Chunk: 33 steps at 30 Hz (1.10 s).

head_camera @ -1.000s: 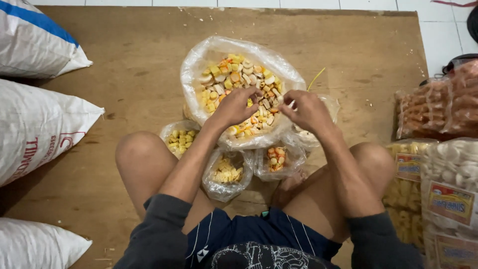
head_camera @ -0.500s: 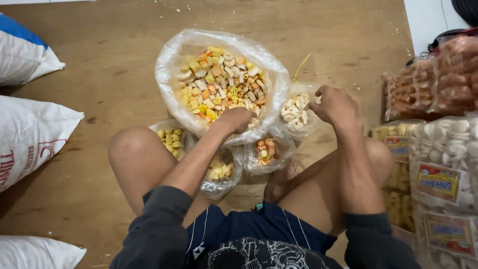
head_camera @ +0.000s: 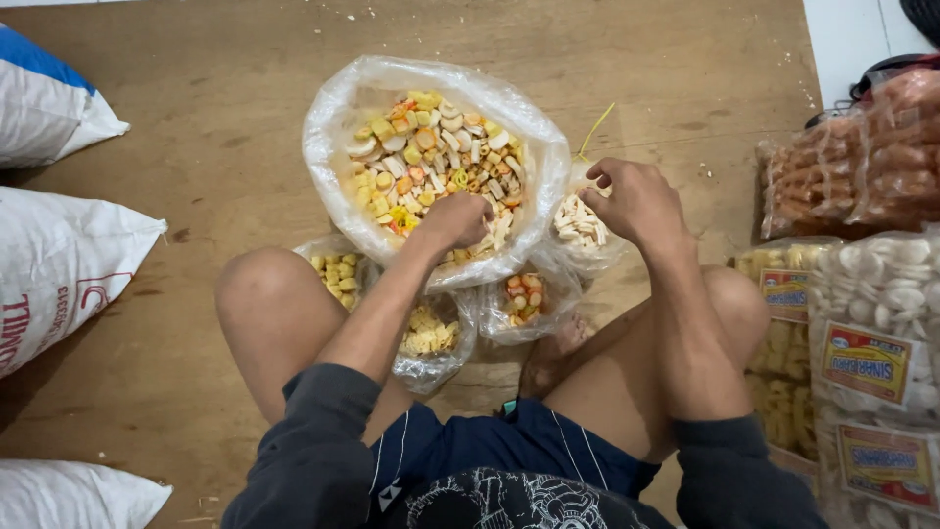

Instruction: The person sits on the floor and sorts a mixed bag of snacks by hand, separating different types into smaller plastic bags. The person uses both hands to pick and place items from a large central bag into surrounding smaller bags.

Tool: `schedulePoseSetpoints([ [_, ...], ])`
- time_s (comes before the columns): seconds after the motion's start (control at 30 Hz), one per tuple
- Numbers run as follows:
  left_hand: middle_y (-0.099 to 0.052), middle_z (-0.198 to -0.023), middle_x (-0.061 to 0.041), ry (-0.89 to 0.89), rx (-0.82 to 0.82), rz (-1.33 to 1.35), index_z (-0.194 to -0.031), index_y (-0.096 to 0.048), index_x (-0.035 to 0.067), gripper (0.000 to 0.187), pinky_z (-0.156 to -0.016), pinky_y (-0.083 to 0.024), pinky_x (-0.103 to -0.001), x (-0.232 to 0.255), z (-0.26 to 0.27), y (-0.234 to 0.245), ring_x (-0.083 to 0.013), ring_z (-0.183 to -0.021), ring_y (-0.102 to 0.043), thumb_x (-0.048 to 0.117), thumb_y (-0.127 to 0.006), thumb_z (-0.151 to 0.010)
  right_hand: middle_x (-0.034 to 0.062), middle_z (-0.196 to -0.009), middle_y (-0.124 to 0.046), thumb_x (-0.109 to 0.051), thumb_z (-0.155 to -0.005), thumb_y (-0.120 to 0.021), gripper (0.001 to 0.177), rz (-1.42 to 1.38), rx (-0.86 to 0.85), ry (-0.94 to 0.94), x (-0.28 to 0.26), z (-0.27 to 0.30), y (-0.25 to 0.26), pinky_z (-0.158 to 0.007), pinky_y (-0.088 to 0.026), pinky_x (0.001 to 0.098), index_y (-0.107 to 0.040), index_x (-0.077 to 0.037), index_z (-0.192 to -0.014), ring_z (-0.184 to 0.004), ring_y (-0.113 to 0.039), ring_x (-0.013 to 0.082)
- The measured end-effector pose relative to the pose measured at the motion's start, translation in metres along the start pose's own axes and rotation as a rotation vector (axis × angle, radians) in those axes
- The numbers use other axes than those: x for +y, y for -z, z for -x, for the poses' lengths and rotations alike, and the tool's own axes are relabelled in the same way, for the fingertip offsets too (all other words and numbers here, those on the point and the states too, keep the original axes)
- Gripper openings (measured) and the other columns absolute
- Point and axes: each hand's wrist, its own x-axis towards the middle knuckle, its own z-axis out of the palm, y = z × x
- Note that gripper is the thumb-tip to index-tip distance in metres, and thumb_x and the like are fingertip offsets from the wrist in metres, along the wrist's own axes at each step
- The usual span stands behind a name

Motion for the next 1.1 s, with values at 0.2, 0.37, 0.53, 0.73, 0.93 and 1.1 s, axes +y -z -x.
schedulePoseSetpoints([
  [0.2, -0.078, -0.099, -0.011, -0.010, 0.164, -0.056, -0.101, -0.080, 0.025, 0.023, -0.091, -0.059, -0.053, -0.019, -0.002, 0.001, -0.0364, -0.105, -0.074, 0.018, -0.065, -0.085, 0.0028, -0.112, -0.075, -0.037, -0.089, -0.068, 0.034, -0.023, 0.022, 0.062, -0.004, -0.009, -0.007, -0.087, -0.056, 0.0581, -0.073, -0.024, -0.120, -0.105, -0.071, 0.0289],
  [0.37, -0.076, -0.100, -0.012, -0.061, 0.214, -0.196, -0.105, -0.078, 0.021, 0.025, -0.086, -0.060, -0.053, -0.037, -0.006, -0.021, -0.0369, -0.102, -0.073, 0.012, -0.068, -0.084, 0.0058, -0.110, -0.076, -0.033, -0.089, -0.069, 0.033, -0.055, 0.038, 0.122, -0.017, -0.007, -0.010, -0.085, -0.057, 0.0556, -0.074, -0.020, -0.119, -0.101, -0.073, 0.0283],
  [0.53, -0.073, -0.105, -0.016, -0.148, 0.254, -0.262, -0.111, -0.076, 0.009, 0.027, -0.083, -0.060, -0.055, -0.039, -0.006, -0.029, -0.0410, -0.105, -0.069, 0.007, -0.066, -0.085, 0.0127, -0.105, -0.077, -0.025, -0.088, -0.072, 0.030, -0.096, 0.065, 0.206, -0.023, -0.006, -0.014, -0.080, -0.058, 0.0550, -0.075, -0.013, -0.116, -0.094, -0.074, 0.0330],
  [0.73, -0.075, -0.099, -0.019, -0.180, 0.213, -0.243, -0.106, -0.077, 0.005, 0.025, -0.081, -0.061, -0.056, -0.034, -0.009, -0.029, -0.0431, -0.101, -0.071, 0.003, -0.068, -0.083, 0.0035, -0.107, -0.076, -0.032, -0.090, -0.070, 0.029, -0.065, 0.043, 0.202, -0.018, -0.014, -0.025, -0.079, -0.059, 0.0509, -0.074, -0.021, -0.116, -0.096, -0.074, 0.0257],
  [0.93, -0.077, -0.097, -0.014, -0.180, 0.200, -0.345, -0.104, -0.077, 0.010, 0.023, -0.082, -0.060, -0.055, -0.022, -0.011, -0.025, -0.0390, -0.100, -0.073, 0.005, -0.067, -0.084, 0.0096, -0.111, -0.073, -0.027, -0.091, -0.070, 0.026, -0.035, 0.068, 0.287, -0.021, -0.019, -0.034, -0.080, -0.059, 0.0568, -0.075, -0.017, -0.115, -0.099, -0.072, 0.0309],
  [1.1, -0.078, -0.097, -0.014, -0.205, 0.162, -0.383, -0.100, -0.078, 0.010, 0.022, -0.083, -0.060, -0.055, -0.041, -0.029, -0.044, -0.0374, -0.098, -0.074, 0.015, -0.079, -0.079, 0.0094, -0.114, -0.072, -0.026, -0.092, -0.070, 0.024, -0.048, 0.081, 0.380, -0.025, -0.015, -0.033, -0.078, -0.060, 0.0547, -0.075, -0.019, -0.115, -0.101, -0.072, 0.0306],
])
